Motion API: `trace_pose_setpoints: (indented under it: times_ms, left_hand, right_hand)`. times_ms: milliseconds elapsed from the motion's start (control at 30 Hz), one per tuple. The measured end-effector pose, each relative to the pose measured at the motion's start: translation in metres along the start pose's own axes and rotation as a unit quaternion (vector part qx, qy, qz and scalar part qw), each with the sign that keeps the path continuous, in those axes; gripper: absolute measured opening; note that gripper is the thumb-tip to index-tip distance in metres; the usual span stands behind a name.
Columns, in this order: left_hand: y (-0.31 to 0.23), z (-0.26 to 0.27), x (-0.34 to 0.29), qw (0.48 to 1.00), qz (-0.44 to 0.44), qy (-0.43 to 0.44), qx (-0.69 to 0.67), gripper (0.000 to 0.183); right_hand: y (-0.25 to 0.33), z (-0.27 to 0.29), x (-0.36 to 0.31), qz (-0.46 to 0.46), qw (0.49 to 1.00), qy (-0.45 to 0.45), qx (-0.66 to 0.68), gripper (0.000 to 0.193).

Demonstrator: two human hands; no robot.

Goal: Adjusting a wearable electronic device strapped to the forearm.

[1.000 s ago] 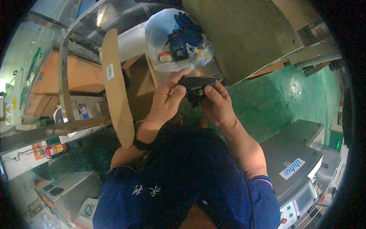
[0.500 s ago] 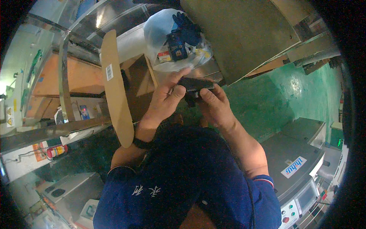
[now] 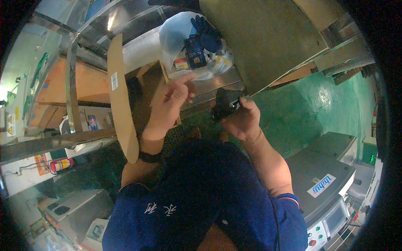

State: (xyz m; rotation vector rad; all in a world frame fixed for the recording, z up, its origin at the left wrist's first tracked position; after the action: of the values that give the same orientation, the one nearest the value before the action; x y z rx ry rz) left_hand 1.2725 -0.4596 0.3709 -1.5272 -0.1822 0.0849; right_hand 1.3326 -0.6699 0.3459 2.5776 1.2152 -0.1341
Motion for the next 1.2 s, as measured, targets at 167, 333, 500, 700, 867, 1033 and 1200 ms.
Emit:
trace_pose_setpoints:
  times_ms: [167,333,500,700,867,1033,1200]
  left_hand:
    - [0.003,0.030,0.000,0.984,0.083,-0.132,-0.089,0.034]
    - [-0.002,0.034,-0.002,0.987,0.058,-0.130,-0.076,0.029]
    - [-0.010,0.041,-0.006,0.987,0.069,-0.138,-0.049,0.027]
    - [-0.015,0.059,-0.018,0.966,0.032,-0.244,-0.083,0.025]
    - [0.013,0.060,-0.047,0.943,0.047,-0.303,-0.127,0.030]
    - [0.036,0.065,-0.083,0.917,0.079,-0.362,-0.151,0.031]
    - [0.047,0.076,-0.122,0.909,0.083,-0.386,-0.132,0.030]
  right_hand:
    - [0.006,0.020,0.005,-0.069,0.993,0.024,0.091,0.059]
    - [0.005,0.022,0.009,-0.034,0.997,0.019,0.074,0.054]
    - [0.006,0.010,0.009,-0.011,0.997,-0.024,0.078,0.052]
    - [0.012,0.015,0.015,0.002,0.998,-0.065,-0.016,0.053]
    - [0.016,0.017,0.030,0.038,0.992,-0.032,-0.115,0.054]
    - [0.010,0.011,0.049,0.009,0.998,-0.052,-0.046,0.047]
    - [-0.009,0.001,0.071,-0.019,0.990,-0.014,-0.142,0.042]
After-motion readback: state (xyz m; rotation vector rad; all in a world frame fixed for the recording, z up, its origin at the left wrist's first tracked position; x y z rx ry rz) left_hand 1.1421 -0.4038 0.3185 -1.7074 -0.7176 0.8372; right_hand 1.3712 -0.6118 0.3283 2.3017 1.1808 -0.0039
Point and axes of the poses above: each hand's wrist, its own x-axis towards the middle knuckle, its own z-axis out of the back of the hand, y = z × x, the point moved 1 cm from there along x, towards the middle knuckle, and after that the axes turned 8 degrees about x, right-handed, at the moved point
